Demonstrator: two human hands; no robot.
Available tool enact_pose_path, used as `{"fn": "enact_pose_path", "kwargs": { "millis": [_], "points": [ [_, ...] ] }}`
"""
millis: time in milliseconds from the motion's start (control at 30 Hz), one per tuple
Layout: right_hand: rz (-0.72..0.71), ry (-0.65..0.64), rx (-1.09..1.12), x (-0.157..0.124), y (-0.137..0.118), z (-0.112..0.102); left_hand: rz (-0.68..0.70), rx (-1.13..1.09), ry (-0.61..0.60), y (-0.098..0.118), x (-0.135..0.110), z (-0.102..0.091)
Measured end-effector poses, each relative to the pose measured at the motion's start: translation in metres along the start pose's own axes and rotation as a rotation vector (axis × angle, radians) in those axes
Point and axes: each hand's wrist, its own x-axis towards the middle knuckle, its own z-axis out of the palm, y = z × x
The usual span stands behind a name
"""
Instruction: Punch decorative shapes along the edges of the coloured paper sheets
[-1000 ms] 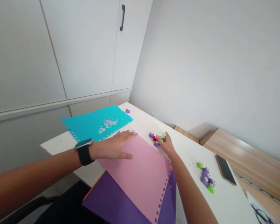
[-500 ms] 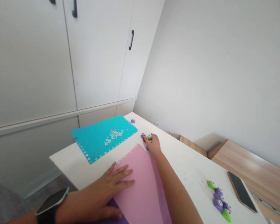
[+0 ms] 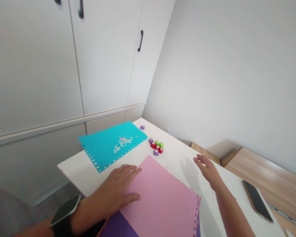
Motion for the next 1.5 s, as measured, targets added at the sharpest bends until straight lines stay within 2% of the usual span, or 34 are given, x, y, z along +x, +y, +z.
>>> {"fn": "enact_pose_path", "kwargs": {
  "millis": [100, 200, 300, 367, 500, 600, 700, 800, 933, 1033, 1100, 1233, 1367, 1500],
  "points": [
    [0.083, 0.106, -0.208, -0.025, 0.072, -0.069, 0.043, 0.007, 0.034, -0.009, 0.032, 0.002],
    [0.231, 0.187, -0.443, -0.058, 0.135, -0.12, 0.09, 0.004, 0.006, -0.012, 0.062, 0.007],
    [0.254, 0.212, -0.612, -0.096, 0.172, -0.144, 0.11, -0.007, -0.01, -0.017, 0.082, 0.014],
    [0.224, 0.169, -0.574, -0.117, 0.181, -0.146, 0.103, -0.039, 0.005, -0.022, 0.089, 0.019],
    [0.258, 0.139, -0.353, -0.139, 0.171, -0.139, 0.1, -0.072, 0.005, -0.032, 0.095, 0.025],
    [0.247, 0.161, -0.33, -0.147, 0.156, -0.134, 0.196, -0.044, 0.049, -0.021, 0.096, 0.019],
    [0.207, 0.09, -0.362, -0.155, 0.145, -0.127, 0.288, -0.069, 0.033, 0.016, 0.095, 0.01],
    [0.18, 0.053, -0.371, -0.165, 0.138, -0.119, 0.395, -0.096, -0.085, 0.065, 0.101, 0.012],
    [0.202, 0.093, -0.351, -0.176, 0.136, -0.116, 0.578, -0.07, -0.265, 0.114, 0.124, 0.043],
    [0.204, 0.116, -0.328, -0.187, 0.132, -0.117, 0.591, -0.008, -0.392, 0.132, 0.146, 0.07],
    [0.218, 0.156, -0.197, -0.198, 0.123, -0.114, 0.575, 0.0, -0.402, 0.138, 0.157, 0.083],
    [0.269, 0.243, 0.327, -0.229, 0.085, -0.095, 0.594, -0.005, -0.33, 0.139, 0.168, 0.09],
    [0.359, 0.306, 0.755, -0.259, 0.038, -0.066, 0.591, -0.079, -0.313, 0.136, 0.174, 0.086],
    [0.477, 0.325, 1.036, -0.268, 0.016, -0.042, 0.581, -0.177, -0.337, 0.136, 0.183, 0.073]
  ]
}}
